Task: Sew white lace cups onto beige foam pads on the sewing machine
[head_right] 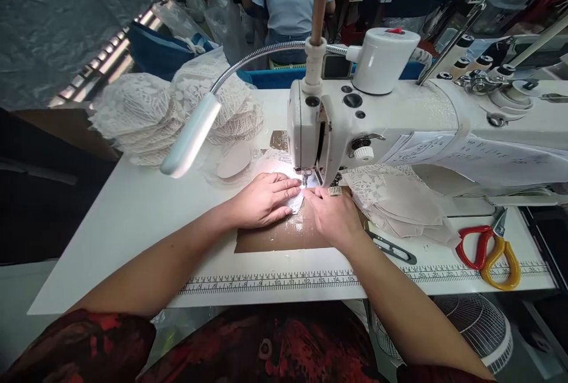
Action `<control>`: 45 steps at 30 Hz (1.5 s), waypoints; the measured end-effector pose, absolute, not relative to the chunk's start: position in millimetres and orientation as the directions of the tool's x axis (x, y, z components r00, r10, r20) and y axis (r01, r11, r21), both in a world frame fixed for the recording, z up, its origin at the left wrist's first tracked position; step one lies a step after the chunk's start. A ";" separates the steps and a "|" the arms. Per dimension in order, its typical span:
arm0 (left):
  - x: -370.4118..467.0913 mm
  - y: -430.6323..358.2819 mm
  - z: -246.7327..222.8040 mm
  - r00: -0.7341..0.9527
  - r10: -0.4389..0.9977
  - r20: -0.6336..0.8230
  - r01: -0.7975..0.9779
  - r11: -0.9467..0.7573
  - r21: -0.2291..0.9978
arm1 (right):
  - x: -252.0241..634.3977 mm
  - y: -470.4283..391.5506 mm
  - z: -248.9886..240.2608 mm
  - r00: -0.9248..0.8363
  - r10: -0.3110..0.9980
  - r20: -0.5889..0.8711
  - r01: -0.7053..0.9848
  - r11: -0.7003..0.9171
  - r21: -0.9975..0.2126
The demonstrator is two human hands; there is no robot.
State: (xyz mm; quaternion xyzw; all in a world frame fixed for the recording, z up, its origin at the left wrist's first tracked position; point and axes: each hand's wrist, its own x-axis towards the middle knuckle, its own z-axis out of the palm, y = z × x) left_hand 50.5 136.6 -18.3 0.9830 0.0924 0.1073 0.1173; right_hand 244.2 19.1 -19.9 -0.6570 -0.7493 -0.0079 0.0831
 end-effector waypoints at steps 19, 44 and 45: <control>42.3 142.7 -17.0 0.947 0.069 0.313 -0.034 -0.949 0.314 | 256.2 8.4 -20.4 -0.442 0.881 0.168 0.847 0.471 -0.245; 42.9 140.1 -15.2 0.979 0.015 0.201 -0.027 -0.979 0.204 | 258.7 8.4 -19.3 -0.401 0.889 0.223 0.783 0.459 -0.420; 42.9 140.0 -15.0 0.981 0.016 0.195 -0.025 -0.978 0.206 | 258.8 8.5 -20.0 -0.381 0.895 0.234 0.773 0.447 -0.450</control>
